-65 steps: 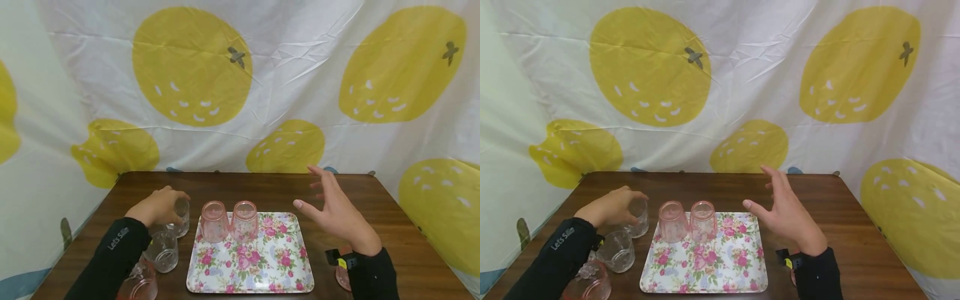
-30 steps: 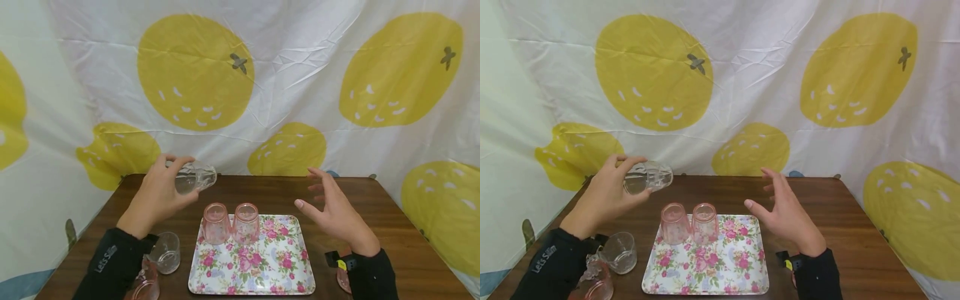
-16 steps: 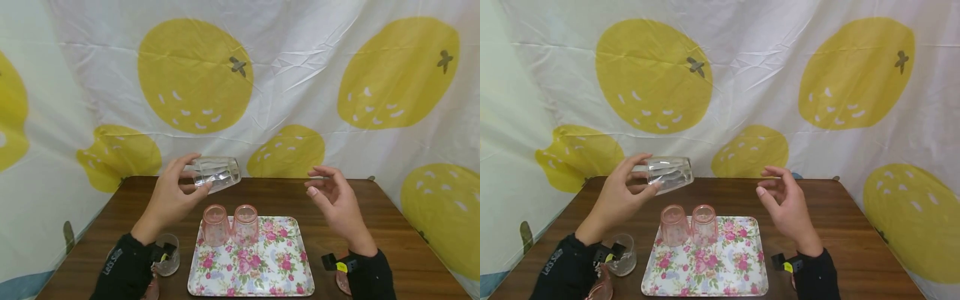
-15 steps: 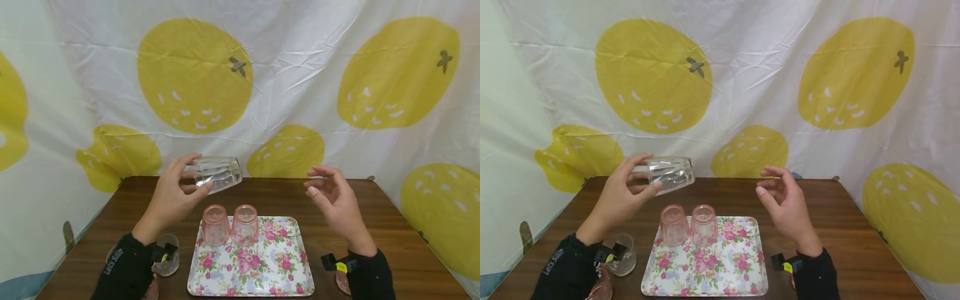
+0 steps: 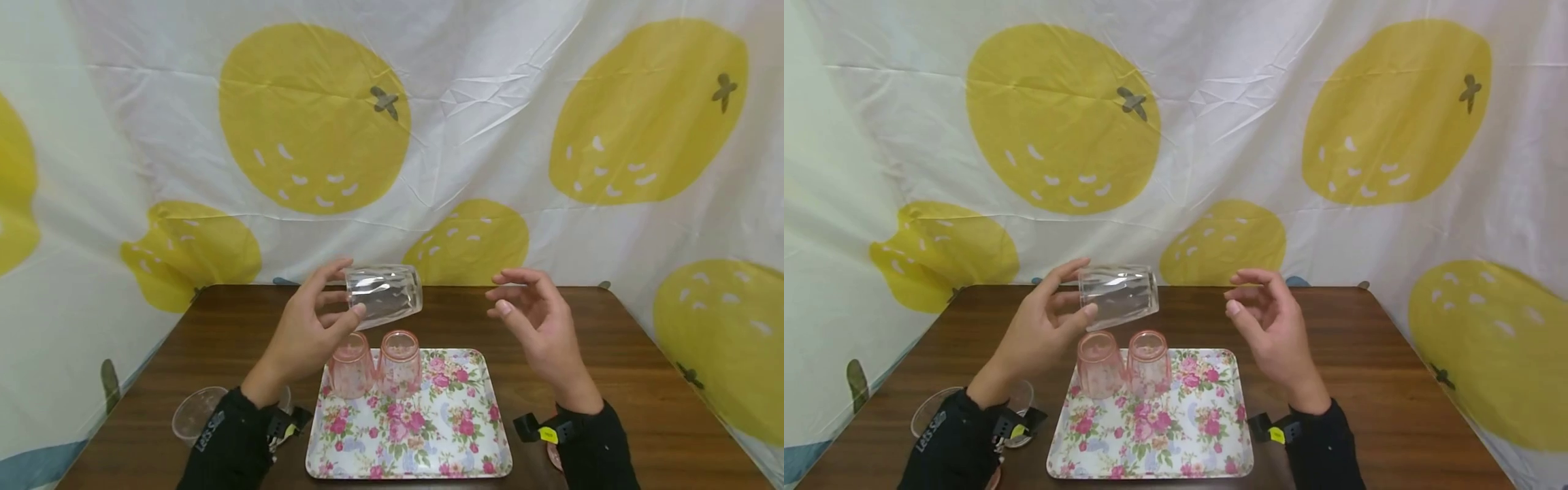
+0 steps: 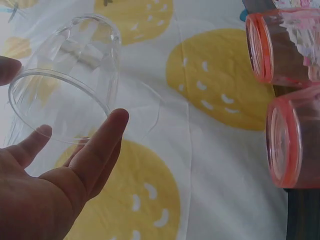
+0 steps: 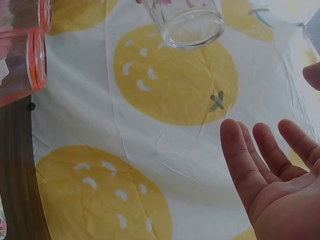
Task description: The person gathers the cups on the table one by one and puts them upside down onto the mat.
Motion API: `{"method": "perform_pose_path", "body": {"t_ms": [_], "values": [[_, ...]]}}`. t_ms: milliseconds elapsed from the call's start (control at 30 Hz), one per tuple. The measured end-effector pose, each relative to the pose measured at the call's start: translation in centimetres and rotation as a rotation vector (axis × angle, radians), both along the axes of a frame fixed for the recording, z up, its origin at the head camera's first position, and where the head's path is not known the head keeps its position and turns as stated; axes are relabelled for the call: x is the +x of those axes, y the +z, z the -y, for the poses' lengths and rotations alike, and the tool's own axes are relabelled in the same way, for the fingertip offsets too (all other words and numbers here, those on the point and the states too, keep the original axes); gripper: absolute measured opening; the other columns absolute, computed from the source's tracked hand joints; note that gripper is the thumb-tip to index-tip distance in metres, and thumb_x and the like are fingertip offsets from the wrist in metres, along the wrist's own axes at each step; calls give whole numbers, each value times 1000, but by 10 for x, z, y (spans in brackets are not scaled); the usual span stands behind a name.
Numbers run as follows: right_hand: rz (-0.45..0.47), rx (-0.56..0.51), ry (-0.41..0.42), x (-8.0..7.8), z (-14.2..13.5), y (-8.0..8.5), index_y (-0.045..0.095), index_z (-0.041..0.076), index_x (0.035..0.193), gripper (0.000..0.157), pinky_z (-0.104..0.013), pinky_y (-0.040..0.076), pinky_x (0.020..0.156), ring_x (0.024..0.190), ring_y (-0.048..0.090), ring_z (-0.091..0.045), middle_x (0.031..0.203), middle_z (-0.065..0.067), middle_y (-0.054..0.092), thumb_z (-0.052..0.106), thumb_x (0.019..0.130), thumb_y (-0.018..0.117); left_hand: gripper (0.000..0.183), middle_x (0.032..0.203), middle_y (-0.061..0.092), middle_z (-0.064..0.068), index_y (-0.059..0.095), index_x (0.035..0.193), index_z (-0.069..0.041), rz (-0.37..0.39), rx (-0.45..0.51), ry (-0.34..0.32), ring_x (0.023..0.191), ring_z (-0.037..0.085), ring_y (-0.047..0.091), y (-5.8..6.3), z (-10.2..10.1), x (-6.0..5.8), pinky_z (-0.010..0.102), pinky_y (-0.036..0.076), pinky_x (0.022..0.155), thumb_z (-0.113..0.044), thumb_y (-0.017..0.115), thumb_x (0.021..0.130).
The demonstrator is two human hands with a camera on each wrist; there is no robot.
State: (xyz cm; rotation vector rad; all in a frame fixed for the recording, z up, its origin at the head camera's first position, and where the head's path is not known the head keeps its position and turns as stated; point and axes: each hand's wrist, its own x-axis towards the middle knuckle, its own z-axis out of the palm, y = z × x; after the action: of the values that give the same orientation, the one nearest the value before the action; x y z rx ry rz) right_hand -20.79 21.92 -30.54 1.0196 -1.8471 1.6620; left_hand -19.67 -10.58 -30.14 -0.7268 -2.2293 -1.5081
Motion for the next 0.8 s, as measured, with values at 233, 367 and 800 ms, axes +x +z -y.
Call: {"method": "perform_pose_path", "body": {"t_ms": [233,367,800], "values": [[53,63,48,2,5,0,44,-1,137,46,-20,56,87,109,58,-30,128,-2,53,-15,93,51,65,140,43,22,40,150,-17,-8,39,-49,115,32,57,-8,-8,3,57,58,85,-8,67,91],[57,83,61,1,7,-1,41,-4,138,47,-21,56,89,111,57,-30,130,-1,51,-15,93,50,64,141,43,21,40,150,-19,2,56,-68,115,31,57,-14,-14,4,57,58,85,-8,66,92],[90,134,71,1,12,-4,36,-11,138,51,-21,53,92,116,52,-34,134,1,49,-15,91,55,63,139,44,21,41,150,-17,-12,68,-112,108,28,60,-25,-29,6,50,61,77,-7,65,92]]}}
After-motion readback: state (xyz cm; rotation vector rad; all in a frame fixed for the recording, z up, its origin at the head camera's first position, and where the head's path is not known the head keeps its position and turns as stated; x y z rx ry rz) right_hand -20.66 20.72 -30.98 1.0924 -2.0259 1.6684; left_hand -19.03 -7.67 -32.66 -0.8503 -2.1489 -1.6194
